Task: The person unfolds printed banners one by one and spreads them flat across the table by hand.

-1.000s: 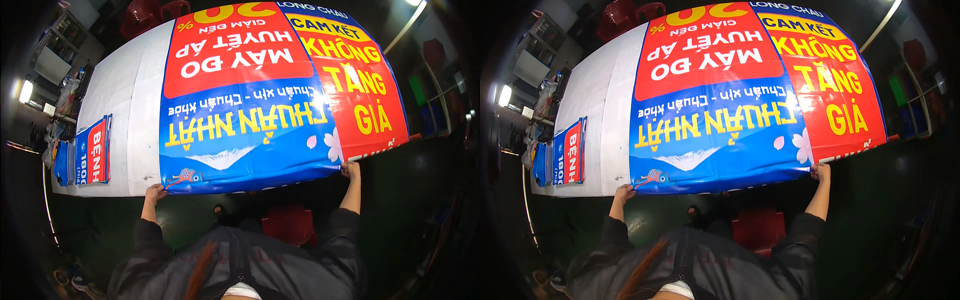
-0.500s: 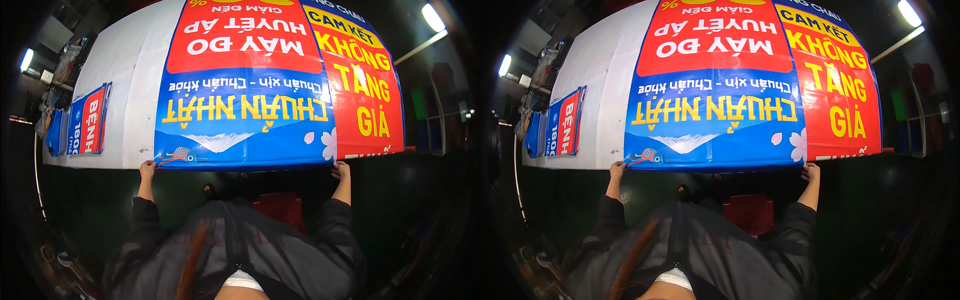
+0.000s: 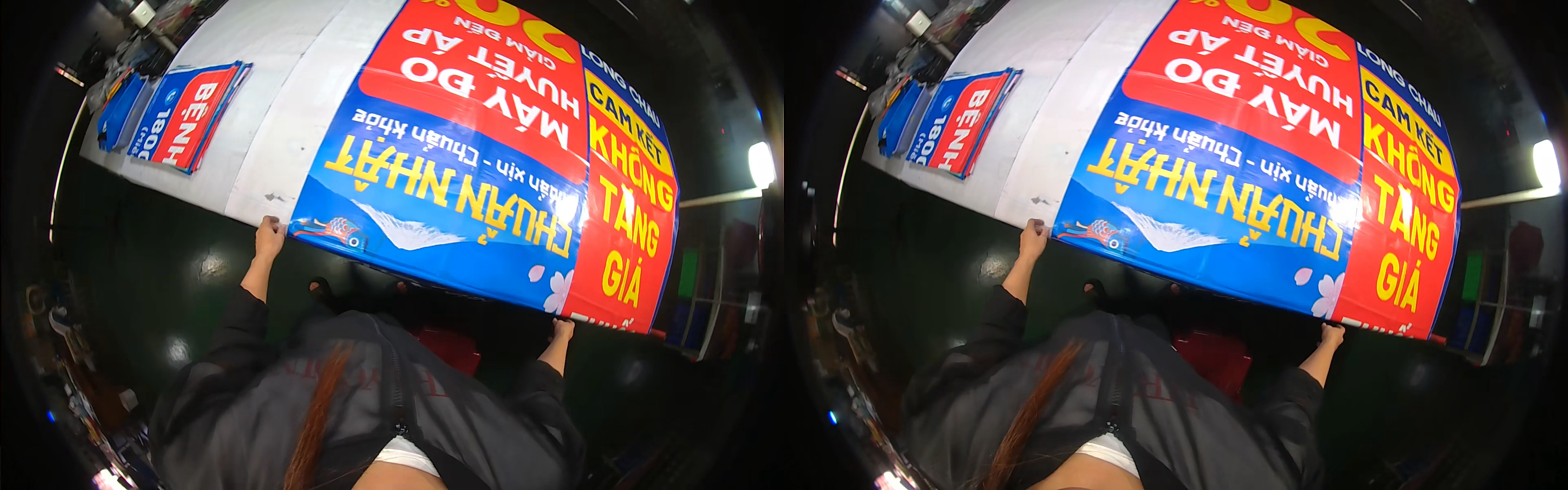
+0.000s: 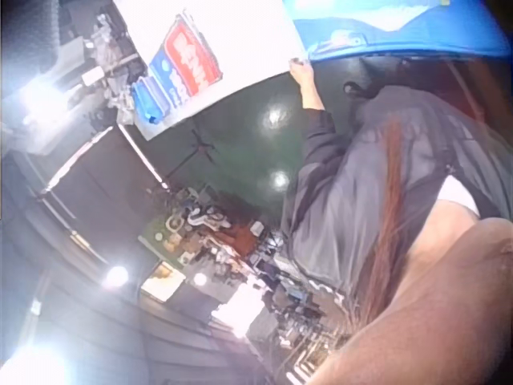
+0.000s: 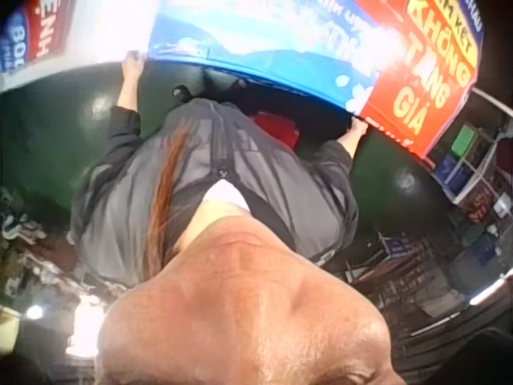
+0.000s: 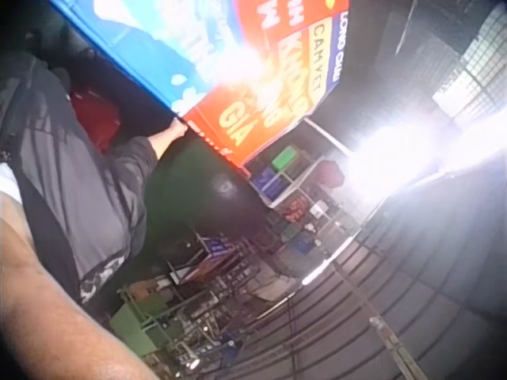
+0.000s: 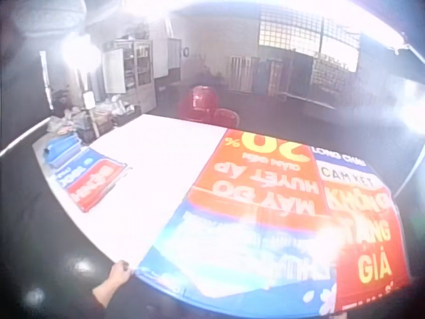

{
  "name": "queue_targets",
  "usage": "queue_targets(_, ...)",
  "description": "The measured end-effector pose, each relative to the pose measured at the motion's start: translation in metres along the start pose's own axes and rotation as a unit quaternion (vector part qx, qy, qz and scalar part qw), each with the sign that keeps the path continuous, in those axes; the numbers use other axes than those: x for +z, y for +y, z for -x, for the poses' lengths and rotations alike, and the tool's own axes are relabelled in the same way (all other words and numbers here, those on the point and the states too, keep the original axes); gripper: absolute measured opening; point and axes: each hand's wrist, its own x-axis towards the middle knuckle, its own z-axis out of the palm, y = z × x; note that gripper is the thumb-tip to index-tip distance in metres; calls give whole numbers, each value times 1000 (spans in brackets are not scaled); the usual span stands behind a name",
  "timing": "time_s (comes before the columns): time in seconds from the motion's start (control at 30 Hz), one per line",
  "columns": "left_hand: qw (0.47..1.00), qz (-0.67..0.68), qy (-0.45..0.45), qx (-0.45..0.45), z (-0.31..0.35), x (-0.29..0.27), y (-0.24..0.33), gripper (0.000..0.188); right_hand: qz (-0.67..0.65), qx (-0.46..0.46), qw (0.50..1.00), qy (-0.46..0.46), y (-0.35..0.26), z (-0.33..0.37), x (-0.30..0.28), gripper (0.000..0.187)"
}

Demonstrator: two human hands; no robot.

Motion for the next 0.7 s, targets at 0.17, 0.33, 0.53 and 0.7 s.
queue_targets(0.17, 998, 32, 50, -38, 2, -35, -56, 24, -10, -88, 978, 187, -36, 92, 26, 45)
queue_targets(0.33, 990, 47, 33, -126, 6, -81, -168, 20, -173, -313, 876, 324, -75, 206, 90, 41)
queue_targets(0.53, 978, 57, -6, -201, -12, -175, -321, 19, -276, -524, 775, 222, -218, 434, 203, 38)
queue_targets(0.7, 967, 106, 44, -227, -71, -259, -364, 22, -108, -781, 606, -100, -320, 722, 323, 27)
